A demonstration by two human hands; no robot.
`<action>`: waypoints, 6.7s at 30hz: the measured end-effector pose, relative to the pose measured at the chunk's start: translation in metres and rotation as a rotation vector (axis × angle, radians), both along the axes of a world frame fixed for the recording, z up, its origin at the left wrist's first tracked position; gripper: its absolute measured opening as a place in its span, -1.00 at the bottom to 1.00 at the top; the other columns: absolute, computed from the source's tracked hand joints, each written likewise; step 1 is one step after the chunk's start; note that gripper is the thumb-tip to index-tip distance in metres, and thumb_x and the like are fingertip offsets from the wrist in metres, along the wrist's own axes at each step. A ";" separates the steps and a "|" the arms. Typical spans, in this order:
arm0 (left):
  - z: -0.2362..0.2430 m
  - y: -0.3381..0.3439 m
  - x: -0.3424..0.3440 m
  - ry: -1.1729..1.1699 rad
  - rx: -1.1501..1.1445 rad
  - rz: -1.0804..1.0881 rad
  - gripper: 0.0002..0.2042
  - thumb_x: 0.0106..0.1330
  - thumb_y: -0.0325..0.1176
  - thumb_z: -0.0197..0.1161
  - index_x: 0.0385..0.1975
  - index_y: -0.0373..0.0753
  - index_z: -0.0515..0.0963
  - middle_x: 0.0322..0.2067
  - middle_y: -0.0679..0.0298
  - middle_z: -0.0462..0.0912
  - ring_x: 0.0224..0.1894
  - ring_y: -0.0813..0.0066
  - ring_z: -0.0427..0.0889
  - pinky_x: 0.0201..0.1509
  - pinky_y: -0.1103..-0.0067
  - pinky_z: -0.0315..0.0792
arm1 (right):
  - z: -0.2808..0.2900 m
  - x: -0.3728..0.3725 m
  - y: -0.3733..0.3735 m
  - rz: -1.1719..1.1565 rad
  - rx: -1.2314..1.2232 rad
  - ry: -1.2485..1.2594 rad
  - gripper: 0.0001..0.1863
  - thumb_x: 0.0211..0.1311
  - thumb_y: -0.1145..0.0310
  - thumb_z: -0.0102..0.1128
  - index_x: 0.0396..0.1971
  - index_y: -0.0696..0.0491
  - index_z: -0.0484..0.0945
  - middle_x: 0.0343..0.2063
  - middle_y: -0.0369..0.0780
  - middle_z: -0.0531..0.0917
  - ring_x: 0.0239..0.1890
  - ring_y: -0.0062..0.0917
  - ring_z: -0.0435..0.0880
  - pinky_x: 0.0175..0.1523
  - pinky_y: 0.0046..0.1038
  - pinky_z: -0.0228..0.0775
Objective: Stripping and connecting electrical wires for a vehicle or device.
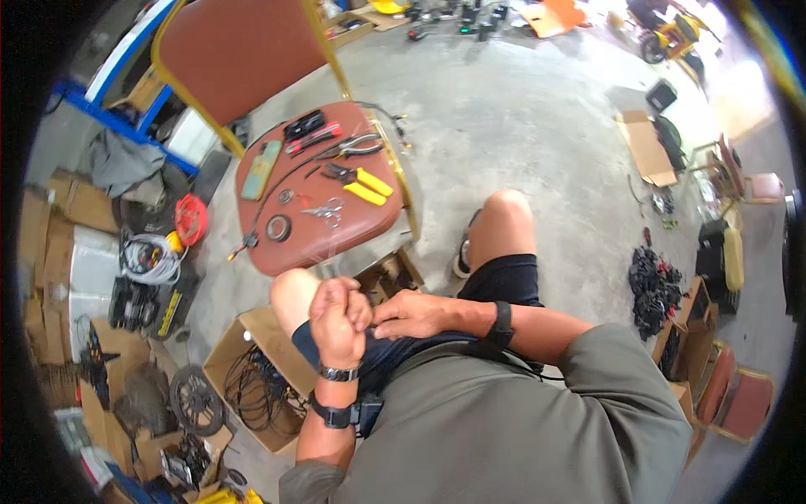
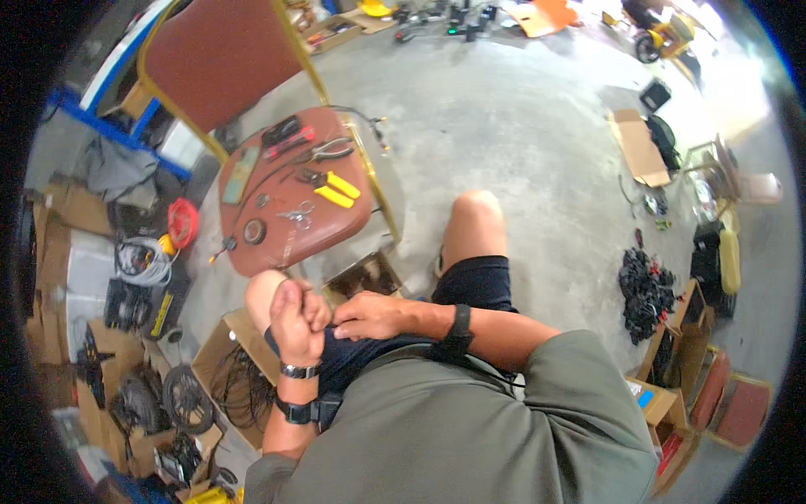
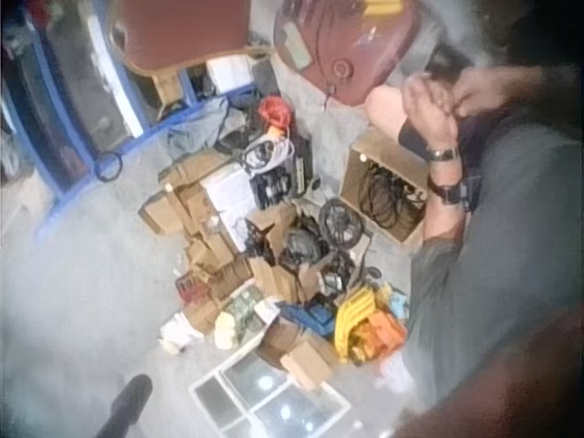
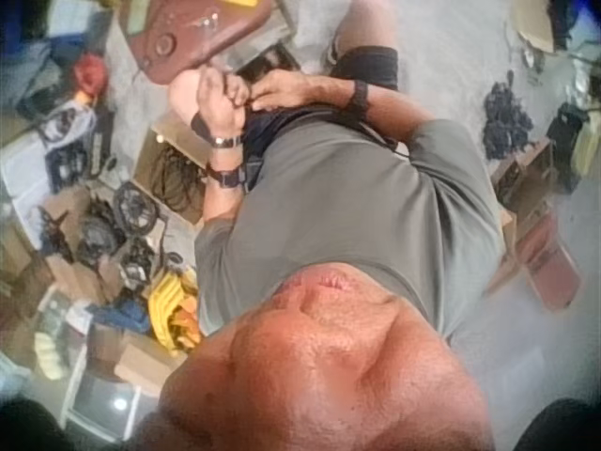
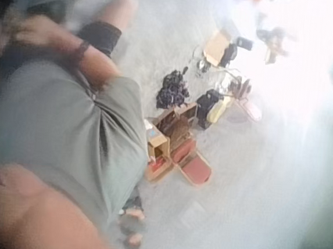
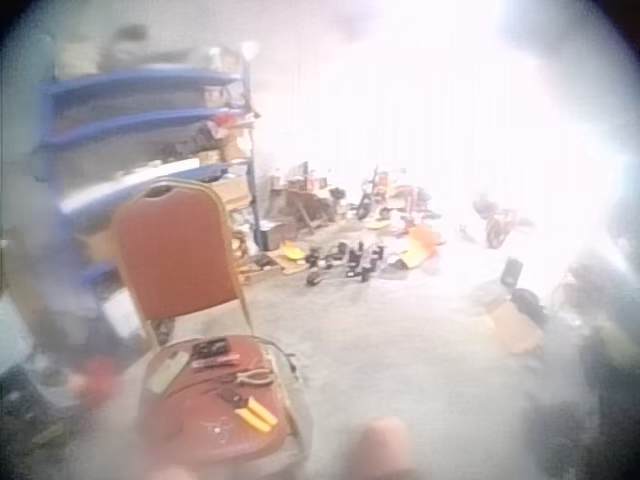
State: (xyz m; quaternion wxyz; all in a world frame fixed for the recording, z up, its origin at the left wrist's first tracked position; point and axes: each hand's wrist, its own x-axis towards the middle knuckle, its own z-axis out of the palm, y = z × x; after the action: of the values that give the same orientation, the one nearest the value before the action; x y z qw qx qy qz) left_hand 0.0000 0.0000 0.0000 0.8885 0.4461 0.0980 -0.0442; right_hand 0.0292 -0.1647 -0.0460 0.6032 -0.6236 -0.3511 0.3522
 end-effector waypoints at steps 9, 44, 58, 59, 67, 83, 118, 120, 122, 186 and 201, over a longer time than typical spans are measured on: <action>0.001 -0.001 -0.001 -0.073 -0.079 -0.007 -0.68 0.45 -0.16 -0.01 -0.34 -0.34 0.42 -0.75 0.41 0.19 -0.73 0.65 0.12 -0.65 0.67 0.08 | -0.003 -0.006 0.003 -0.019 -0.074 0.164 -0.68 0.40 0.19 -0.03 -0.38 0.16 0.51 -0.61 -0.35 0.48 -0.50 -0.67 0.42 -0.36 -0.54 0.33; 0.037 -0.004 0.013 -0.215 0.101 0.154 -0.68 0.40 -0.09 0.05 -0.32 -0.29 0.43 -0.58 0.25 0.45 -0.53 0.44 0.42 -0.42 0.50 0.37 | -0.015 0.006 0.007 -0.130 0.158 0.286 -0.60 0.40 0.12 -0.06 -0.46 0.16 0.48 -0.58 -0.33 0.51 -0.50 -0.69 0.44 -0.37 -0.58 0.35; 0.044 -0.001 0.005 -0.318 -0.068 0.030 -0.67 0.41 -0.15 0.04 -0.19 -0.37 0.48 -0.59 0.20 0.48 -0.56 0.47 0.40 -0.48 0.60 0.28 | 0.008 0.008 -0.006 -0.118 0.010 0.316 -0.64 0.41 0.13 -0.04 -0.38 0.13 0.52 -0.53 -0.40 0.46 -0.44 -0.74 0.40 -0.34 -0.60 0.33; 0.038 0.001 0.004 -0.338 -0.068 0.050 -0.68 0.41 -0.17 0.05 -0.22 -0.37 0.48 -0.62 0.20 0.46 -0.59 0.49 0.38 -0.50 0.62 0.26 | 0.009 0.007 -0.005 -0.117 0.013 0.327 -0.64 0.41 0.13 -0.04 -0.36 0.13 0.53 -0.54 -0.40 0.45 -0.45 -0.74 0.39 -0.34 -0.60 0.31; 0.030 0.002 -0.001 -0.231 -0.016 0.169 -0.70 0.40 -0.14 0.06 -0.27 -0.32 0.44 -0.68 0.25 0.42 -0.66 0.54 0.29 -0.54 0.62 0.18 | 0.015 0.003 0.001 -0.018 -0.043 0.315 -0.57 0.42 0.07 -0.10 -0.40 0.13 0.55 -0.62 -0.44 0.35 -0.50 -0.74 0.28 -0.40 -0.61 0.17; 0.014 0.009 -0.002 -0.266 0.137 0.049 -0.71 0.36 -0.19 0.15 -0.29 -0.36 0.48 -0.55 0.20 0.55 -0.52 0.45 0.53 -0.42 0.60 0.42 | 0.002 0.001 -0.011 0.028 -0.111 0.491 -0.52 0.39 -0.02 -0.08 -0.43 0.11 0.57 -0.71 -0.50 0.25 -0.61 -0.79 0.18 -0.51 -0.64 0.01; -0.094 -0.010 -0.028 -0.008 0.850 0.172 -0.73 0.26 -0.20 0.17 -0.39 -0.33 0.55 -0.55 0.04 0.58 -0.44 0.19 0.61 -0.32 0.43 0.43 | -0.085 0.006 -0.013 -0.112 -0.121 0.655 -0.63 0.42 0.12 -0.09 -0.45 0.10 0.45 -0.71 -0.41 0.30 -0.71 -0.71 0.18 -0.58 -0.59 0.01; -0.095 -0.005 -0.029 -0.069 0.858 0.274 -0.73 0.24 -0.23 0.17 -0.46 -0.36 0.54 -0.57 0.00 0.56 -0.46 0.09 0.59 -0.36 0.36 0.41 | -0.083 0.009 -0.009 -0.138 -0.155 0.630 -0.62 0.40 0.09 -0.06 -0.46 0.10 0.45 -0.68 -0.38 0.33 -0.69 -0.69 0.20 -0.56 -0.58 0.05; -0.099 -0.007 -0.030 -0.063 0.860 0.319 -0.74 0.24 -0.24 0.17 -0.47 -0.36 0.53 -0.58 -0.01 0.56 -0.48 0.07 0.58 -0.38 0.35 0.41 | -0.084 0.006 -0.005 -0.137 -0.165 0.585 -0.61 0.42 0.08 -0.10 -0.46 0.08 0.45 -0.70 -0.39 0.34 -0.70 -0.68 0.23 -0.57 -0.58 0.06; -0.087 0.008 -0.009 -0.044 0.274 0.480 -0.70 0.40 -0.18 0.05 -0.45 -0.31 0.47 -0.65 0.37 0.50 -0.60 0.70 0.45 -0.52 0.71 0.35 | -0.088 -0.006 -0.007 -0.054 -0.578 0.122 -0.61 0.44 0.16 -0.15 -0.38 0.18 0.50 -0.63 -0.30 0.52 -0.57 -0.64 0.43 -0.44 -0.54 0.29; -0.075 0.006 -0.011 0.027 0.064 0.413 -0.49 0.42 0.05 -0.12 -0.57 -0.28 0.45 -0.77 0.30 0.39 -0.72 0.56 0.38 -0.61 0.55 0.28 | -0.070 -0.014 -0.005 -0.075 -0.509 -0.035 -0.63 0.43 0.16 -0.09 -0.36 0.20 0.47 -0.59 -0.27 0.51 -0.52 -0.64 0.37 -0.39 -0.55 0.29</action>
State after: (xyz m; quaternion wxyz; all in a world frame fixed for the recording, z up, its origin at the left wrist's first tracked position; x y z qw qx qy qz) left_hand -0.0111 0.0062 -0.0751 0.8625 0.4442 0.2007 0.1359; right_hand 0.0154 -0.1700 -0.1155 0.4332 -0.7741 -0.2381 0.3955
